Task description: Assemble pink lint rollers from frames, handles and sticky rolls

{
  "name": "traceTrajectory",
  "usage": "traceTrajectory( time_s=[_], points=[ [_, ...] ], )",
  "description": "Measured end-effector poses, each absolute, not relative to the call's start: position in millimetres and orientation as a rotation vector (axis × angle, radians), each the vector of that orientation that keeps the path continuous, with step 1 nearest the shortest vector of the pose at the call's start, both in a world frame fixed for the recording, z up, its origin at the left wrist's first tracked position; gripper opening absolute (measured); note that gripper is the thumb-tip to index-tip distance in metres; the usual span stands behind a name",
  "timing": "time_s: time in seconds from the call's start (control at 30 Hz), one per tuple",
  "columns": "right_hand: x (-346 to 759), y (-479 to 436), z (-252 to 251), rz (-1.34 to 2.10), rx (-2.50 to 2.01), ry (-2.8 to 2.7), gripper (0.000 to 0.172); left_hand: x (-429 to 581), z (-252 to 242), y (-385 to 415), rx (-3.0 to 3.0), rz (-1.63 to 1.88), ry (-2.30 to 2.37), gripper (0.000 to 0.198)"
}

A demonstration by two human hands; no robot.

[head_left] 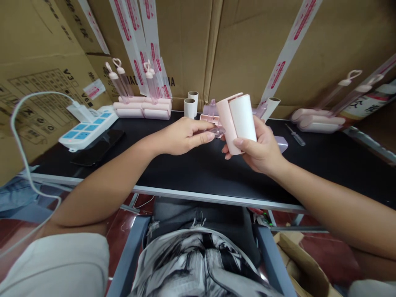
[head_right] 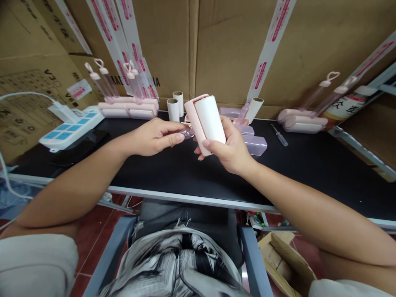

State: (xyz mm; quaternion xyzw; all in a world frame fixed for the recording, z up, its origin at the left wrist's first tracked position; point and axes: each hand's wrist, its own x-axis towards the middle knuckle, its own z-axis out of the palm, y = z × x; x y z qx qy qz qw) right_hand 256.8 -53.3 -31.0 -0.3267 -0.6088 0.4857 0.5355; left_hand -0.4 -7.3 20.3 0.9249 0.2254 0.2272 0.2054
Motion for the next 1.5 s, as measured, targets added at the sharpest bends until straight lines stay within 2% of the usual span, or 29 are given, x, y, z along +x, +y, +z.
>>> traceTrajectory(
  time_s=[0.27,0.73,0.9,1.17,1.3,1.43,1.5],
  points=[
    [259.2,-53.8,-38.2,1.02,-0.812,-1.522,0.068,0.1,17.7,-6.9,2.632,0.634,0.656,0.052],
    [252.9,-52.7,-38.8,1.127,-0.784,-1.542,0.07,3.2,11.0,-6.2,2.57,0.644,0.628,0.051],
    [256.8,-54.0,-30.7,1.095,-0.779,-1.584,0.077,0.7,13.5,-4.5,2.503,0.641,0.496,0.054],
    [258.1,-48.7,-28.1,1.053,-0.808,-1.515,0.07,10.6,-4.0,-6.0,2.761,0.925,0.813,0.05],
    [262.4,-49.8,-27.5,0.982,-0.78,-1.603,0.072,11.0,-2.7,-5.9,2.64,0.976,0.754,0.057],
    [267.5,-52.9,-26.1,0.851,-0.757,-1.74,0.082,6.1,5.8,-2.6,2.208,0.686,0.608,0.074],
    [267.9,-53.4,-25.5,0.84,-0.766,-1.754,0.082,4.9,7.1,-0.9,2.072,0.591,0.577,0.08]
  ],
)
